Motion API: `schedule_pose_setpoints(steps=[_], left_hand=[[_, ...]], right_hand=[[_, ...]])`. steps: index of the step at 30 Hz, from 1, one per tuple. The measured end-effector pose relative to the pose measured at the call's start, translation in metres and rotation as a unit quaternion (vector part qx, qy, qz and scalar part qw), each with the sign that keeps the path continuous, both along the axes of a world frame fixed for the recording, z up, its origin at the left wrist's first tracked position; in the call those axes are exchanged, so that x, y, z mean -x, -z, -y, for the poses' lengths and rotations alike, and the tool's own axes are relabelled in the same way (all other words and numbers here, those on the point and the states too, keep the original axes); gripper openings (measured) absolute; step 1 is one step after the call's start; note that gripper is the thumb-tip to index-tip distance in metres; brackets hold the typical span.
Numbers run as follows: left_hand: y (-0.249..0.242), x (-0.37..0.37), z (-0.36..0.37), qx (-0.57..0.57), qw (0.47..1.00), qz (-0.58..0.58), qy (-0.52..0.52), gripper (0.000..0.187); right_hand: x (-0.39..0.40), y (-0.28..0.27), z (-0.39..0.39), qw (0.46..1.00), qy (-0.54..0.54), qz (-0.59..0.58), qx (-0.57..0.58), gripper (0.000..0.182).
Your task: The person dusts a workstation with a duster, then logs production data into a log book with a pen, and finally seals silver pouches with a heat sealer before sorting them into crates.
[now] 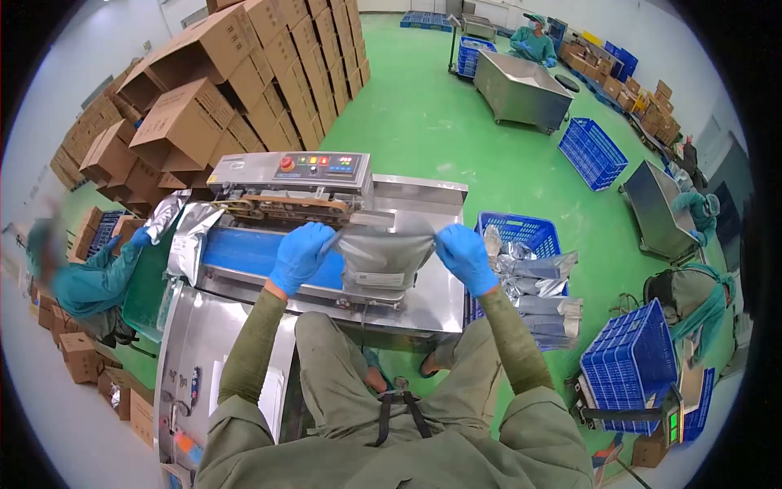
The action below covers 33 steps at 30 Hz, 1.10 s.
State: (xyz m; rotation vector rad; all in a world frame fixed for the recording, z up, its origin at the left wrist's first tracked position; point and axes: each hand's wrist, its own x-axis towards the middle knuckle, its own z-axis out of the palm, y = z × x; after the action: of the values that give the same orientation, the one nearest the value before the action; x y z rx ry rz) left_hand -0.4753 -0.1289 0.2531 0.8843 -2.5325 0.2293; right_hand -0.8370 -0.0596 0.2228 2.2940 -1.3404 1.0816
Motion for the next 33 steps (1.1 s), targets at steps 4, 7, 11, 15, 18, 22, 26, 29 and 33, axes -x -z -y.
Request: schedule_pose_setpoints(steps=[4, 7, 11, 15, 18, 22, 26, 29, 33], left_hand=[[0.017, 0.013, -0.017, 0.087, 0.976, -0.196, 0.039, 0.038], [0.038, 0.043, -0.034, -0.156, 0.872, -0.461, -0.056, 0.016], [0.011, 0.074, -0.032, -0.240, 0.778, -0.567, -0.130, 0.015], [0.092, 0.062, 0.036, -0.345, 0.791, -0.461, -0.205, 0.028], [0.148, 0.049, 0.070, -0.311, 0.837, -0.386, -0.234, 0.027], [0.180, 0.031, 0.095, -0.360, 0.799, -0.430, -0.218, 0.025], [0.182, 0.016, 0.114, -0.363, 0.797, -0.427, -0.224, 0.028], [0.182, -0.006, 0.123, -0.369, 0.793, -0.427, -0.231, 0.025], [0.256, -0.087, 0.171, -0.326, 0.860, -0.310, -0.242, 0.021]], right_hand=[[-0.007, 0.002, -0.014, 0.986, -0.055, 0.160, 0.005, 0.015], [-0.033, 0.001, -0.018, 0.935, -0.040, 0.345, -0.075, 0.021], [-0.049, -0.020, -0.028, 0.837, 0.023, 0.513, -0.188, 0.018], [-0.051, 0.030, 0.014, 0.803, 0.034, 0.557, -0.209, 0.024], [-0.047, 0.101, 0.046, 0.819, 0.091, 0.500, -0.267, 0.025], [-0.072, 0.090, 0.055, 0.736, 0.043, 0.607, -0.298, 0.030], [-0.078, 0.115, 0.080, 0.737, 0.054, 0.588, -0.330, 0.031], [-0.090, 0.138, 0.098, 0.861, 0.030, 0.447, -0.239, 0.019], [-0.117, 0.177, 0.129, 0.930, -0.035, 0.326, -0.168, 0.006]])
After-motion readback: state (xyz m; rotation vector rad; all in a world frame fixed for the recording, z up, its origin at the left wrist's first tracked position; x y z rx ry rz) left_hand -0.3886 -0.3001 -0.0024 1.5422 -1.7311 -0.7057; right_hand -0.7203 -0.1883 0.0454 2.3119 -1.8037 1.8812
